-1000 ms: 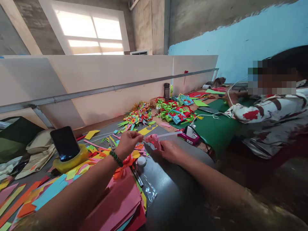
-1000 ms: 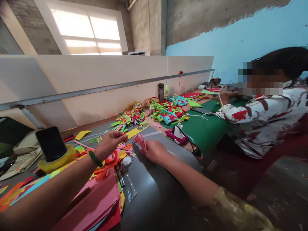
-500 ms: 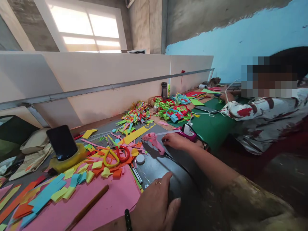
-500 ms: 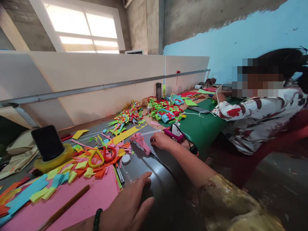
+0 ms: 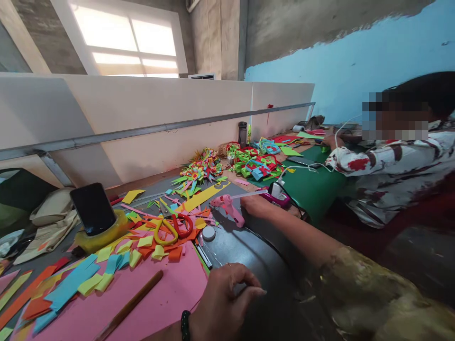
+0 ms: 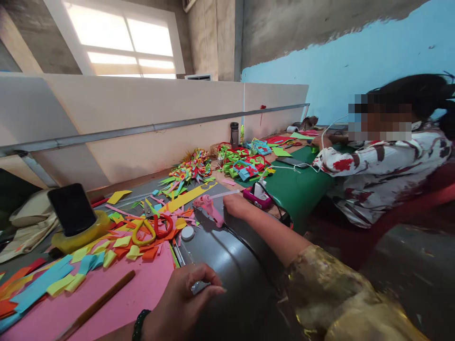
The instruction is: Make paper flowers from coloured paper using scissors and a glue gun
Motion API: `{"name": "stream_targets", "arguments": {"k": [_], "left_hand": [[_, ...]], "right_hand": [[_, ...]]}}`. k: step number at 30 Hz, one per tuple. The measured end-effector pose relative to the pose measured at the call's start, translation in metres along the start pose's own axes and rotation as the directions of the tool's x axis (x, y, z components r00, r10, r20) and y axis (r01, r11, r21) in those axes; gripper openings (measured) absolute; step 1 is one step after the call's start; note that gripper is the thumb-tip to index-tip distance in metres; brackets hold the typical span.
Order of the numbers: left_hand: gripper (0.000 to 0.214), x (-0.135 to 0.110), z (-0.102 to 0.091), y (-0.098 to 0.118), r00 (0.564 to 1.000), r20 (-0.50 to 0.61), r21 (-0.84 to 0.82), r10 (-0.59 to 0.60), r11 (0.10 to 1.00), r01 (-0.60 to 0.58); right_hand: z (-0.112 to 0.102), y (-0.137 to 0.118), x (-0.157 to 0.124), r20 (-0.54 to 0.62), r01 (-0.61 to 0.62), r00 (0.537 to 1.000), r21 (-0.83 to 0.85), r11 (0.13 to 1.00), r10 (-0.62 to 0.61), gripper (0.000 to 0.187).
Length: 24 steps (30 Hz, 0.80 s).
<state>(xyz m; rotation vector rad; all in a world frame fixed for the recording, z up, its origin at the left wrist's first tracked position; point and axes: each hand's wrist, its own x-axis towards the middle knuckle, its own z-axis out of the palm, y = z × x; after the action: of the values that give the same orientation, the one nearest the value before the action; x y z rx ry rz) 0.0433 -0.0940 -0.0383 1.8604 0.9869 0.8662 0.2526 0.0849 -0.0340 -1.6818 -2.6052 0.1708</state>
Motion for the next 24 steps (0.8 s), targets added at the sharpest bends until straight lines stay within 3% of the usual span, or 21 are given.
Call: {"name": "stream_targets", "arguments": {"k": [4,8,14,19,24], "left_hand": [[0.015,-0.002,0.000,-0.001,0.996,0.061,0.059,0.070,0.996,-0.073],[0.024,-0.002,0.002,-0.001,0.982,0.151,0.223,0.117,0.963,-0.149],[0.037,-0.003,0.010,-0.009,0.952,0.307,0.378,0.014,0.916,-0.135],[0.023,0.002,0.013,-0.024,0.884,0.414,0.175,0.216,0.934,-0.310],[0.040,0.009,0.013,-0.026,0.865,0.497,0.147,0.068,0.976,-0.161]], "right_hand": [[-0.011,0.003,-0.006,0.070,-0.039,0.997,-0.025,0.999,0.041,0.027],[-0.009,0.000,-0.009,0.060,-0.013,0.998,-0.052,0.999,0.016,0.027],[-0.007,0.001,0.016,0.024,0.029,0.999,-0.071,0.997,-0.028,0.030],[-0.003,-0.005,0.031,0.015,0.095,0.995,-0.087,0.992,-0.095,0.030],[0.000,0.002,0.020,0.020,0.180,0.984,-0.055,0.982,-0.179,0.029]]}}
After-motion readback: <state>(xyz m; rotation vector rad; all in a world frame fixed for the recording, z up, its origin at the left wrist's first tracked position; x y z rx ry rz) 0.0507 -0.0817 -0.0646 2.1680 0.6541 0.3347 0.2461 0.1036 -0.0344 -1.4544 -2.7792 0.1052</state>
